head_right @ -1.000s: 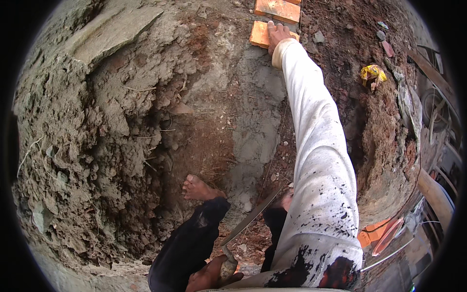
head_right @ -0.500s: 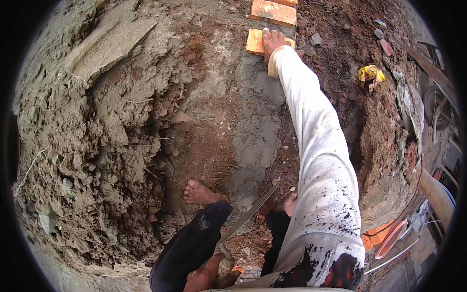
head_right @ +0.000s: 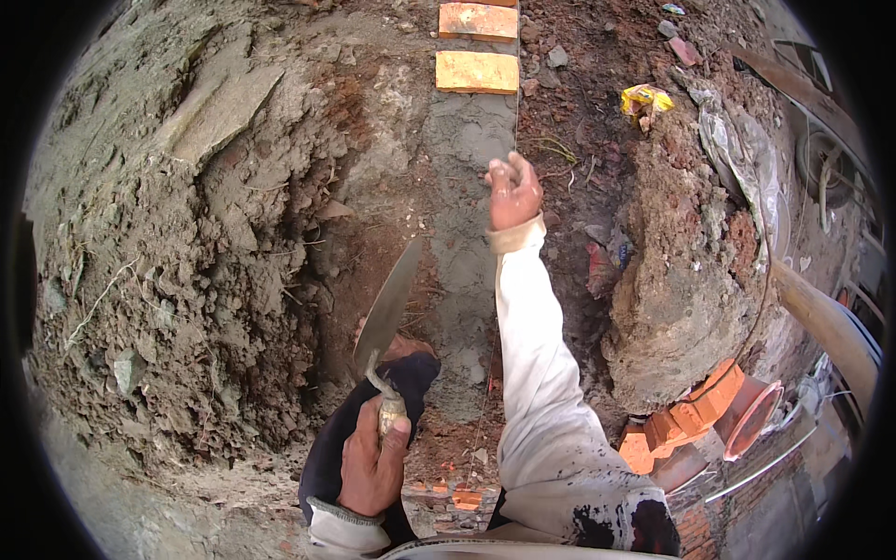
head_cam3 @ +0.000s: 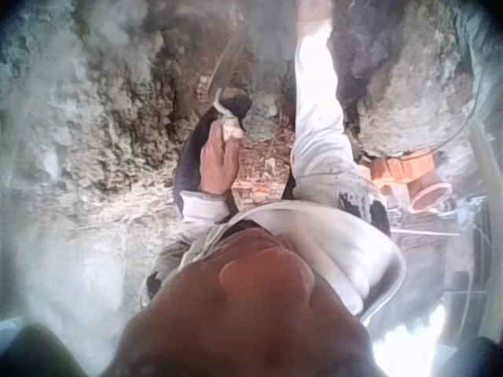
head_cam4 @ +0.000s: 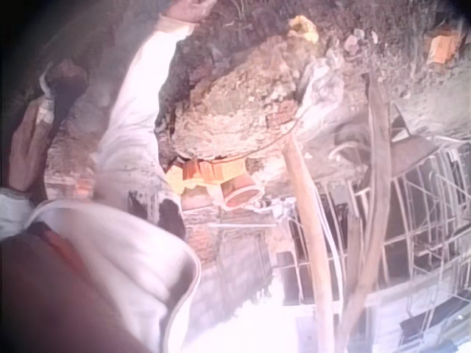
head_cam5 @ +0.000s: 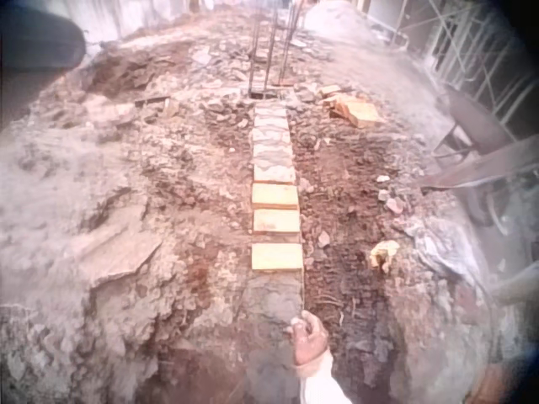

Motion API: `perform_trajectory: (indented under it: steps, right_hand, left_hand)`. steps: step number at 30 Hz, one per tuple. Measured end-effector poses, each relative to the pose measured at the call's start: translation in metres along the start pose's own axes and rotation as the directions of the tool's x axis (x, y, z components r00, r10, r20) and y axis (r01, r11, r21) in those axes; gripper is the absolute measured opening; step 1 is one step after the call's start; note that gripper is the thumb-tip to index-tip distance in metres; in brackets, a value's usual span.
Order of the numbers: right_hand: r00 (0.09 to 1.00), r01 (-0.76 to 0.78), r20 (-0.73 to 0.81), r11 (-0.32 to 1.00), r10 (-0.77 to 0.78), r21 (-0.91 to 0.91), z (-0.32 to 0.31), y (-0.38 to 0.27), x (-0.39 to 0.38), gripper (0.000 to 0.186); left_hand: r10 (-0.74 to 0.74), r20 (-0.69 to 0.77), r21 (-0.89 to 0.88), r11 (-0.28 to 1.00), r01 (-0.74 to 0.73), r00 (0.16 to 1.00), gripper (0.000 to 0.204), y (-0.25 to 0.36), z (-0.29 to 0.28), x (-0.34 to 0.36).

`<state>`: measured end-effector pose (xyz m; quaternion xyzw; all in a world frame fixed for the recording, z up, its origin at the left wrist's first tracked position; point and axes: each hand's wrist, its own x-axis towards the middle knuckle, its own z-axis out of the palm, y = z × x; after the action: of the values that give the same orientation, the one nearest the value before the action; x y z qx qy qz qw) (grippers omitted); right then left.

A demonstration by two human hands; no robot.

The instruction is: The person scoops cement from a bucket using a trowel and spreads it into a trench. They then place bricks into the trench and tap them into place with the trowel.

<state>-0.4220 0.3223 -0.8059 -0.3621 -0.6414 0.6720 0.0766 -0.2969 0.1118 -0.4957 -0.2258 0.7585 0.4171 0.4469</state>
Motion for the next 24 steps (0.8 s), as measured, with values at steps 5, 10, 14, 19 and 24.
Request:
perform_trajectory:
  steps: [5,10,14,19,24]
  right_hand:
    - [0.596,-0.801,0.528,0.496,0.605,0.336,-0.025,-0.091,-0.207,0.037]
    - [0.981,-0.181,-0.038,0.829,0.19,-0.528,-0.019,-0.082,-0.124,0.044]
    - [0.984,0.091,0.176,0.946,-0.037,-0.311,-0.019,-0.109,-0.058,0.037]
    - [0.996,0.012,0.084,0.967,0.009,-0.253,-0.014,-0.059,-0.013,0.033]
    - [0.925,0.377,-0.031,0.925,-0.378,-0.038,0.012,-0.062,0.011,0.03]
  left_hand:
    - [0.407,-0.233,0.013,0.909,-0.416,0.883,0.039,-0.022,0.039,0.07]
    - [0.371,-0.071,-0.202,0.904,-0.377,0.926,0.04,0.015,0.043,0.188]
    - [0.612,-0.381,0.446,0.779,-0.442,0.693,0.036,0.052,0.018,0.333]
    - [0.853,-0.028,0.851,0.294,-0.435,0.521,0.032,0.104,0.006,0.458]
    - [0.793,0.005,0.908,0.252,-0.335,0.609,0.022,0.099,0.007,0.51]
